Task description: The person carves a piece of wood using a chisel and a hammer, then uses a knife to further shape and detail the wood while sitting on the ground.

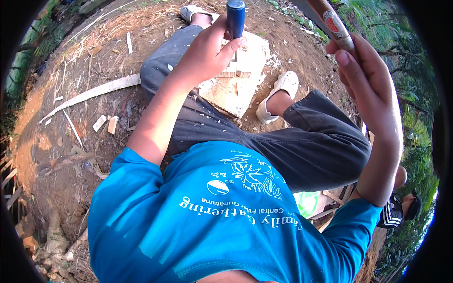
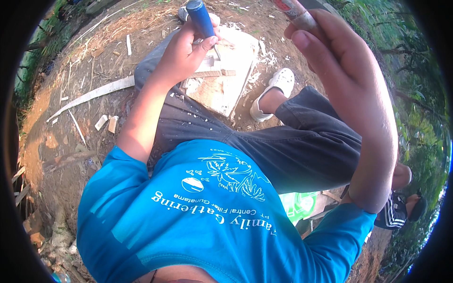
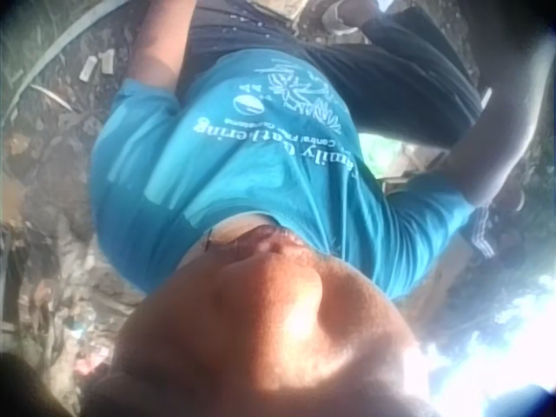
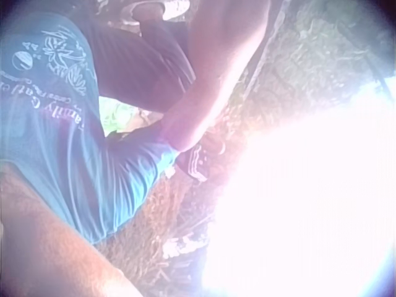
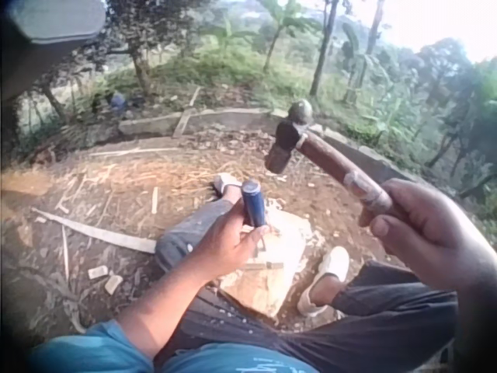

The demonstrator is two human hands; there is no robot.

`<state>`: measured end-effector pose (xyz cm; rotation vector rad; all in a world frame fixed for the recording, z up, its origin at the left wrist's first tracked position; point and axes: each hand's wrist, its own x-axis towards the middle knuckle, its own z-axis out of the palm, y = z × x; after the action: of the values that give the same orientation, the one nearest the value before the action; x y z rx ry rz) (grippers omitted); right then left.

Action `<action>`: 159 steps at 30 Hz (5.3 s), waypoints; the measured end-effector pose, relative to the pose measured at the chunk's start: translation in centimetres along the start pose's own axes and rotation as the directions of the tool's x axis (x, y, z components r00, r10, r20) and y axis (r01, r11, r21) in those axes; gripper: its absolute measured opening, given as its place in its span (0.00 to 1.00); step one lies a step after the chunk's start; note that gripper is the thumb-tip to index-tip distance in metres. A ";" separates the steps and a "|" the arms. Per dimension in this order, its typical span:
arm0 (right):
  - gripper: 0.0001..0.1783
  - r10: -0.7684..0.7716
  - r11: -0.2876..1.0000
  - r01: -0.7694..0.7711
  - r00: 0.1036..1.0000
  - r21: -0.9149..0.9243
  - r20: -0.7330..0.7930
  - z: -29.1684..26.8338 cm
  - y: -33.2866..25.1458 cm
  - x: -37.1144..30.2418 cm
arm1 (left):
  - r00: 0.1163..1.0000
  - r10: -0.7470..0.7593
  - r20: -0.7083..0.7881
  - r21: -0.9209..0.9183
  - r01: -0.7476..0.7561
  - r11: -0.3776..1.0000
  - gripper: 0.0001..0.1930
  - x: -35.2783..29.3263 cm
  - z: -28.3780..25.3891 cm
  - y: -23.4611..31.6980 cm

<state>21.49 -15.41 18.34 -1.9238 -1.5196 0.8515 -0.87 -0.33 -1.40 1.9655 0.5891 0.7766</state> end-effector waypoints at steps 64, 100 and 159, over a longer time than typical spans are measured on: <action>0.11 -0.270 0.758 0.273 0.958 -0.593 0.097 1.1 -4.5 4.8 | 0.982 0.098 -0.161 0.140 -0.076 0.987 0.12 2.1 1.3 -1.9; 0.14 -0.350 0.933 0.339 0.933 -0.124 -0.083 0.7 -0.8 6.5 | 0.984 0.064 -0.165 0.139 -0.041 0.989 0.11 1.9 0.4 -1.8; 0.18 -0.128 0.985 0.147 0.973 -0.086 0.194 -1.6 5.6 2.5 | 0.999 -0.012 -0.029 -0.329 0.002 0.944 0.16 3.8 0.0 -3.4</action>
<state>26.69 -14.25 14.87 -1.8239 -1.8157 0.9329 1.47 3.80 -3.28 1.6455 0.4510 0.8436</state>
